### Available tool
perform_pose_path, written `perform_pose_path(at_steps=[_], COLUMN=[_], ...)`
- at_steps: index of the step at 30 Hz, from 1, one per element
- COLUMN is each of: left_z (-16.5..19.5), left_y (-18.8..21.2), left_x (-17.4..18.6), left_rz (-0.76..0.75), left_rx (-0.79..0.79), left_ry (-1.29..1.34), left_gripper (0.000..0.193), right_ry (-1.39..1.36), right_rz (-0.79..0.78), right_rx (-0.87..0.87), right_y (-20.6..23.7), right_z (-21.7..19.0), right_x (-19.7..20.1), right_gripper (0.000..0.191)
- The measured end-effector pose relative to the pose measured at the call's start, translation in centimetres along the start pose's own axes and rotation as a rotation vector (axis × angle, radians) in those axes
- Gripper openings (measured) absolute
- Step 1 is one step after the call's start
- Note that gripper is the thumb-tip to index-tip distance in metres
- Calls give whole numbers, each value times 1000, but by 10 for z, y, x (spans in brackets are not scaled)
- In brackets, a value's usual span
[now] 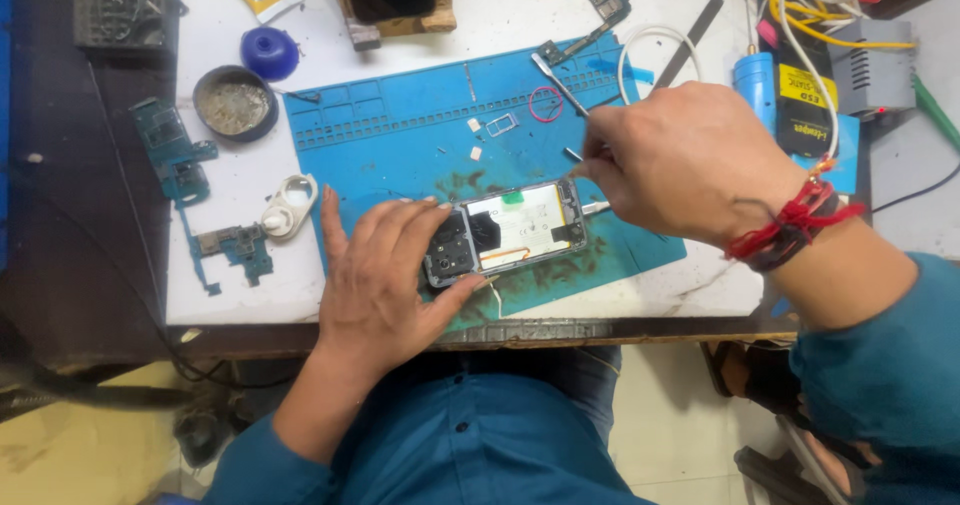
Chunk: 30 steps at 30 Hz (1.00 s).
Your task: The person handles a disassembled smartphone with a cracked screen, connecting a charging cable and using a red-handled screwdriver to manipulate internal components. The person repeatedly opens and closes the device while working on the internal parts.
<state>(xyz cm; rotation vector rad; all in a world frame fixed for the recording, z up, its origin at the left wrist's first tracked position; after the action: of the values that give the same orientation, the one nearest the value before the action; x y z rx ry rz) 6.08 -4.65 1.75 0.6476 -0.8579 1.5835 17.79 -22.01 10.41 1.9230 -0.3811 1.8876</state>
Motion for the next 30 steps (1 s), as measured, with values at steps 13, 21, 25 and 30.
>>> perform_pose_path(at_steps=[13,21,25,30], left_z=[3,34,53,54], left_y=[-12,-4,-6,-16], left_x=[-3,2,-16,-24], left_rz=[-88,-45,-123,-90], left_rx=[-92,-151,-86,-36], left_ry=[-18,174,481,545], left_gripper=[78,58,46,37], right_ry=[-715,-851,-873,-993], right_rz=[517,1103,1139,1155], right_rx=[-412,-318,-301,-229], right_y=[44,41,32,26], right_z=[29,13,7,0], right_x=[-23,-65,-75,-76], right_gripper=[15,20,24,24])
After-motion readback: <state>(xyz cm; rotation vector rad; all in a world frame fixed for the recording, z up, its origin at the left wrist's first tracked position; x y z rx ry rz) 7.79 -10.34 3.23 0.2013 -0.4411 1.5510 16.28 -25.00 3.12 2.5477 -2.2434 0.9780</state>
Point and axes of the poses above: each hand's wrist, its own y-axis away from the middle knuckle, its own x-axis out of the back of the hand, z = x × y, the point moved 8 cm from there along -y, towards the middle knuckle, and after that the axes turned 15 degrees about x, right-handed, at the moved point
